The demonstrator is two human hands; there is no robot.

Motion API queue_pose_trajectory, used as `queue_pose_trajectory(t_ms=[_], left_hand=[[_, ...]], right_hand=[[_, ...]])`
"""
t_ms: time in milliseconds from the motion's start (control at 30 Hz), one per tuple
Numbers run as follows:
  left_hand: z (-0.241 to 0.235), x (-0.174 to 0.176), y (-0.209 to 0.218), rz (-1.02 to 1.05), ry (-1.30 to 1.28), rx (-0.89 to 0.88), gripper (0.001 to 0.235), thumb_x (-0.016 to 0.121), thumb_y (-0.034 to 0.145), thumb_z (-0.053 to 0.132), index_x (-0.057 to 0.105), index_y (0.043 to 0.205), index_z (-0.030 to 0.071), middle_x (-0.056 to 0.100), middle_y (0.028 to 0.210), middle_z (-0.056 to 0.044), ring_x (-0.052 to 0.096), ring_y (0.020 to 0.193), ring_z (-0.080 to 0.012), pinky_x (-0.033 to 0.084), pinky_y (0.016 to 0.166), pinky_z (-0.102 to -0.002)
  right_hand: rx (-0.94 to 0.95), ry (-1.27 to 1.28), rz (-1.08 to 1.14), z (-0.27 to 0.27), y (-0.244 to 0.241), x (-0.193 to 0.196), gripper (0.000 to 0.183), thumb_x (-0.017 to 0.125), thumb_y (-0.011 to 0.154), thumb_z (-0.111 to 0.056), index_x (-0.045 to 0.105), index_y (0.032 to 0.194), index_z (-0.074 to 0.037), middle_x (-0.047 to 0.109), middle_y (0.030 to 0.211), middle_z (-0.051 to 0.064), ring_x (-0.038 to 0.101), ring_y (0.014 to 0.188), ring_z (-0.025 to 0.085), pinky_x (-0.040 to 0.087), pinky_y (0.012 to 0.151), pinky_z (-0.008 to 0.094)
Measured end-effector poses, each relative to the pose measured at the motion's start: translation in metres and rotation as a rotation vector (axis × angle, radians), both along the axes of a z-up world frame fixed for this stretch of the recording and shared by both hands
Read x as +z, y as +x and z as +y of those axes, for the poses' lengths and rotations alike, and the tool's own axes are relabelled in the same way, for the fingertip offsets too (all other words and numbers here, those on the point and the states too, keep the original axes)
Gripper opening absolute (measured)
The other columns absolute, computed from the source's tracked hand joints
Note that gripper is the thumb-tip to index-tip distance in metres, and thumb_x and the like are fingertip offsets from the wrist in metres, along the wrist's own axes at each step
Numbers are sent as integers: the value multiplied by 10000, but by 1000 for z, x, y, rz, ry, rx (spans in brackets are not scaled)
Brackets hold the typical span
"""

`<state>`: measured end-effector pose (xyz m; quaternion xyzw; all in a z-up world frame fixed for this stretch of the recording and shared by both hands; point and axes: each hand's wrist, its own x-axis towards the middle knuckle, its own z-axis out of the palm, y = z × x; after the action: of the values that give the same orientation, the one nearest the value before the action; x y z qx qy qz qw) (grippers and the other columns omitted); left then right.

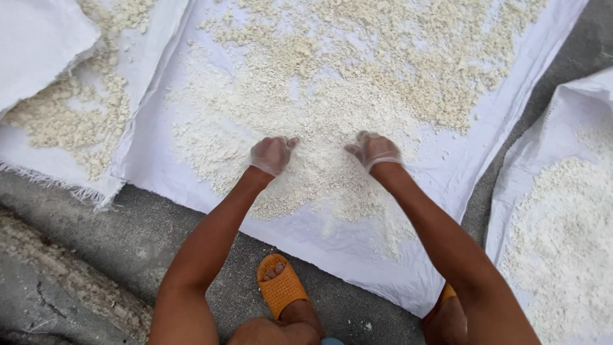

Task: The person spreads white granular material across multiple white sacks laid on a concrete floor. They use gloved hands to flatten and distribute the granules evenly, moving between adjacent sacks to continue the spreading process.

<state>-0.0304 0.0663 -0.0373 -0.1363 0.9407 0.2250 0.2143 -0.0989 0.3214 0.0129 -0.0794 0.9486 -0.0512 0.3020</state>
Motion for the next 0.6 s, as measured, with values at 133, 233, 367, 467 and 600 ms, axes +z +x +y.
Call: queue_pose_trajectory(t_ms=[133, 233, 367, 467, 600], left_hand=[[41, -11, -2, 44, -211, -234, 666, 455, 951, 754, 692, 1099, 150, 721, 944, -53, 728, 911, -221, 601, 754, -352], [82, 16, 0, 157, -330, -537, 630, 612, 906, 673, 521, 1327, 214, 572, 1180, -92, 651, 943, -243, 602, 685, -363], [114, -2, 19, 50, -181, -738, 588, 626, 998, 215, 448, 1549, 318, 508, 1479, -219, 561, 1157, -398, 561, 782, -542], [107, -61, 27, 65, -133, -599, 335, 609, 970, 109, 656, 1286, 209, 578, 1191, -170, 631, 969, -367, 597, 665, -495], [72, -61, 21, 41, -225, -650, 217, 607, 964, 5, 663, 1121, 144, 599, 1043, -108, 664, 858, -256, 636, 649, -428]], right_hand=[[66, 257, -228, 27, 43, 52, 628, 545, 967, -631, 555, 1386, -164, 698, 1264, 168, 675, 1205, 356, 550, 1003, 490], [45, 239, -277, 39, 82, 12, 529, 584, 970, -507, 592, 1293, -89, 722, 1169, 184, 704, 1142, 374, 575, 956, 503], [101, 61, -81, 73, 100, -108, 232, 570, 975, -266, 654, 1041, -61, 746, 940, 185, 760, 946, 398, 623, 810, 492], [-8, -92, -5, 68, 89, -58, 222, 553, 983, -157, 683, 1147, -86, 709, 1062, 198, 721, 1060, 410, 600, 926, 515], [-152, -41, -123, 73, 67, -18, 501, 604, 988, -367, 515, 1463, -231, 646, 1303, 157, 659, 1195, 394, 562, 1028, 528]])
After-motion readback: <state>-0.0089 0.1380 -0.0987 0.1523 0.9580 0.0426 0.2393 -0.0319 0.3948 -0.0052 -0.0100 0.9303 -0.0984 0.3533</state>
